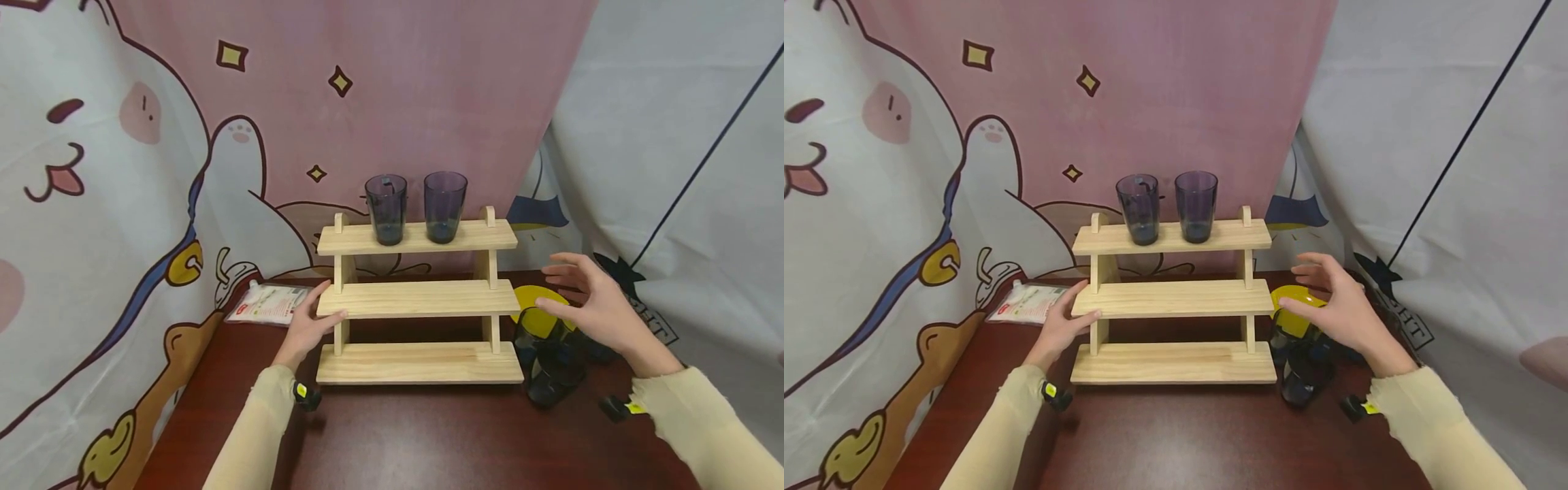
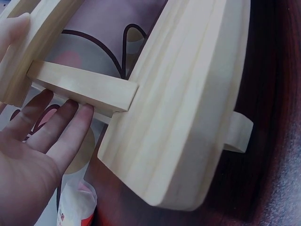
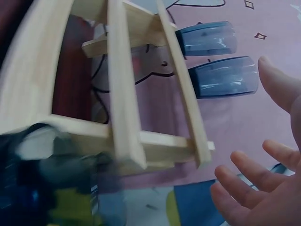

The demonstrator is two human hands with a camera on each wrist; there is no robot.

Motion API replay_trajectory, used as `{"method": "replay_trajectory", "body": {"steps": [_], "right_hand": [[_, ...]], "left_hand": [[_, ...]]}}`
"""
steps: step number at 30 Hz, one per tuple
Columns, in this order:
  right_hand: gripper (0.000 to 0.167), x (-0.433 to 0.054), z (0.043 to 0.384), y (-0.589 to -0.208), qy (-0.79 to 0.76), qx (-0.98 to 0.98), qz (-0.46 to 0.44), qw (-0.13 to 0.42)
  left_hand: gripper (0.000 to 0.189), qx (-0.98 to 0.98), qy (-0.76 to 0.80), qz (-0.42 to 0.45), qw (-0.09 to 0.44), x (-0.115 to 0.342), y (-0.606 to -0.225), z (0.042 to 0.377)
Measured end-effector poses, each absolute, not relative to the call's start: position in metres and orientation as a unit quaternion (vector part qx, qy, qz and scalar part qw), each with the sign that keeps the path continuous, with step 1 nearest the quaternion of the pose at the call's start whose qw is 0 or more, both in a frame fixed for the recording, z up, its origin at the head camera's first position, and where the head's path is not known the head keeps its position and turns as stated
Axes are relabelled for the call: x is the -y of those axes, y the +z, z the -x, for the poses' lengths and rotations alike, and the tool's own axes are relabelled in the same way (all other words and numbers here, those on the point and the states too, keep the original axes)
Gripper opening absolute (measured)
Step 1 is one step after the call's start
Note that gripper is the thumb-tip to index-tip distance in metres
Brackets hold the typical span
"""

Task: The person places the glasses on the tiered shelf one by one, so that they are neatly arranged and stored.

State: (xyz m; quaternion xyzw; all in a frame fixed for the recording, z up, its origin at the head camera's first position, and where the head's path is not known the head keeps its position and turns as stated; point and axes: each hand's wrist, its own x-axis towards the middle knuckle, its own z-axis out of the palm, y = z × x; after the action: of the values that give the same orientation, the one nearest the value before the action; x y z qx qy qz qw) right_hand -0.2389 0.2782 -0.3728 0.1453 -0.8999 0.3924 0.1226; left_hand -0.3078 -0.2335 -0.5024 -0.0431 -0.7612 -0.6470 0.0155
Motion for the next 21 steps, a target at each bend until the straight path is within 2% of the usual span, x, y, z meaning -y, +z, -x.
{"method": "replay_trajectory", "body": {"steps": [7,21], "right_hand": [[0.07,-0.293,0.213,-0.398,0.364,0.905,-0.157,0.151],[0.071,-0.313,0.191,-0.438,0.311,0.922,-0.187,0.134]], "left_hand": [[0.087,0.762,-0.646,0.046,0.018,0.233,-0.504,0.309],[0.086,0.766,-0.642,0.039,0.02,0.233,-0.502,0.308]]}}
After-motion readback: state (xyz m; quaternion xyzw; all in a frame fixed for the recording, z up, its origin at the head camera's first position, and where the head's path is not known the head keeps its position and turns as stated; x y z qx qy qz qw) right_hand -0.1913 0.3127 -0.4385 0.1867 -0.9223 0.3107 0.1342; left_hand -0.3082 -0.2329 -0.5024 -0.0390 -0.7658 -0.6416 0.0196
